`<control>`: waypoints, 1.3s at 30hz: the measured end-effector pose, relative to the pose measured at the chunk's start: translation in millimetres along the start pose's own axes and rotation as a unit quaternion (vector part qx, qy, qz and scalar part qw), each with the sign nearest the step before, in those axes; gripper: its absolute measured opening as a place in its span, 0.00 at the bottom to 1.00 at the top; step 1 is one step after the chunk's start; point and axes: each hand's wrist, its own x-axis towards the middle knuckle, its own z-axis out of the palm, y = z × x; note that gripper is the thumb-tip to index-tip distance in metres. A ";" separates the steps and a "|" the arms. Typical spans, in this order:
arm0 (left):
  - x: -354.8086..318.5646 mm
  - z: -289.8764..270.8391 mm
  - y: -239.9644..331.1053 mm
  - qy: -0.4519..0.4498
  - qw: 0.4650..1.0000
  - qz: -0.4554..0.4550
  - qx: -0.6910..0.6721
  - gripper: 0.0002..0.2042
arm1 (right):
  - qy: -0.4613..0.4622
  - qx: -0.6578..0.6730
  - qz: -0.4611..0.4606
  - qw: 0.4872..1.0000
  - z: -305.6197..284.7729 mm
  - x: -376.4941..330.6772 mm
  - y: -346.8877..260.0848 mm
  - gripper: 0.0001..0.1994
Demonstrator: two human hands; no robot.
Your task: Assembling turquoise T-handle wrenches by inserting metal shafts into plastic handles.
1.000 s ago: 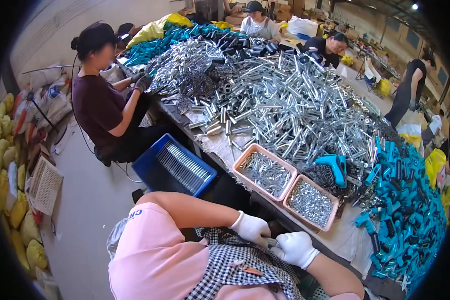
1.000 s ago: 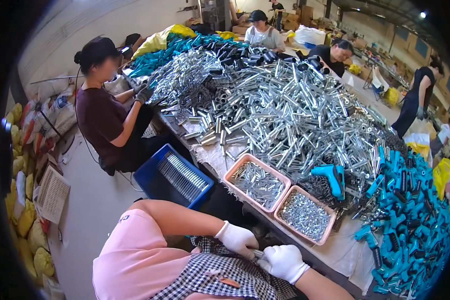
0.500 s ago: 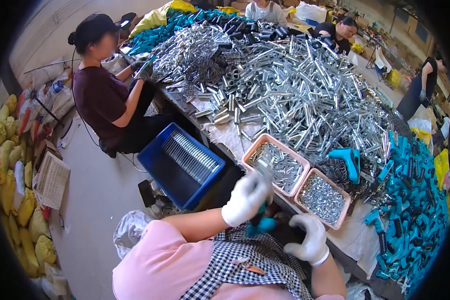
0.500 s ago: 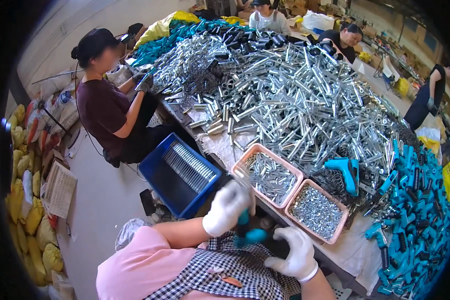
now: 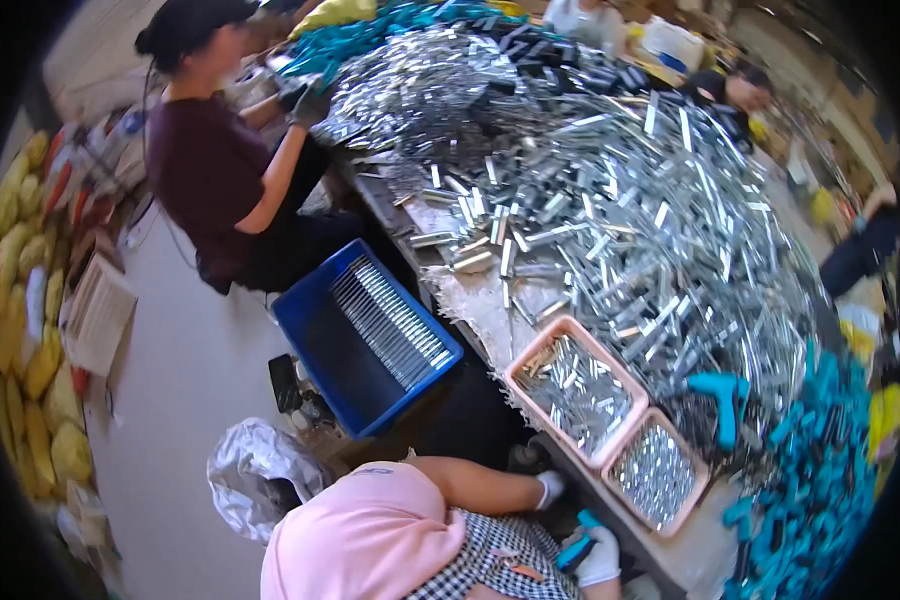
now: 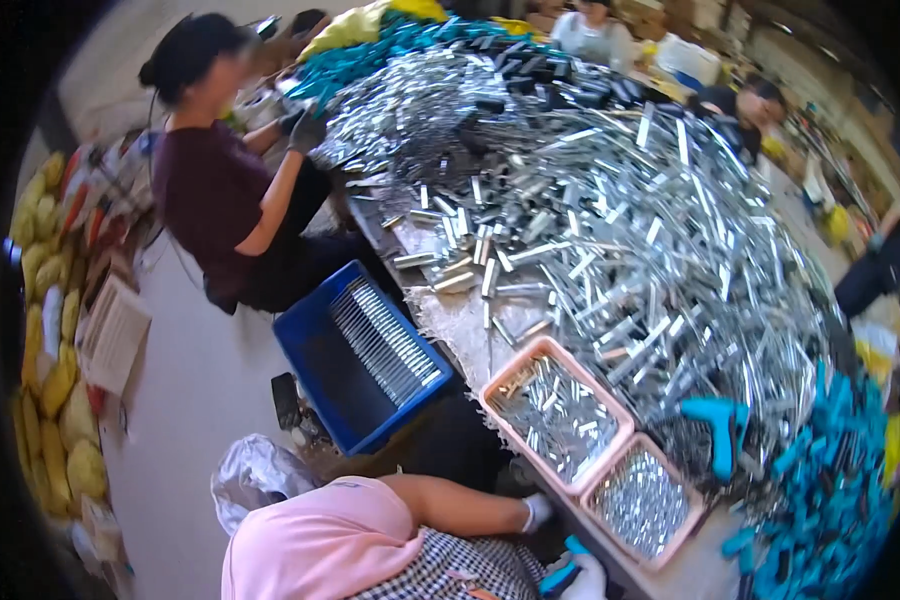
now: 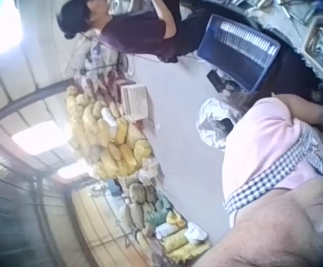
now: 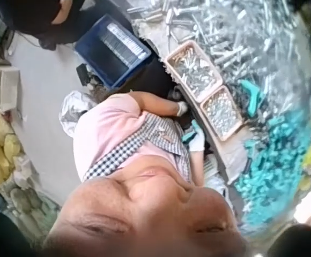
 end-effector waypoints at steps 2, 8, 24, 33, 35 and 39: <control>8.7 27.1 -17.7 -0.012 0.977 0.082 0.199 0.23 | 0.004 0.088 0.068 0.994 -18.7 51.9 20.3 0.08; 48.5 20.1 -12.0 0.063 0.984 0.034 0.163 0.22 | 0.020 0.107 0.172 0.979 -8.4 83.3 43.9 0.07; 10.7 27.9 -44.5 -0.109 0.948 0.039 0.295 0.22 | 0.092 0.156 0.095 0.979 -37.4 109.5 31.4 0.05; -3.3 9.0 4.0 -0.128 0.936 0.040 0.325 0.21 | 0.091 0.157 0.091 0.979 -40.0 100.6 60.5 0.07; -0.9 2.5 13.6 -0.147 0.929 0.042 0.336 0.21 | 0.097 0.142 0.080 0.982 -40.5 107.7 65.9 0.09; -10.4 -4.0 20.0 -0.164 0.917 0.049 0.359 0.21 | 0.078 0.130 0.088 0.984 -24.0 108.4 60.6 0.11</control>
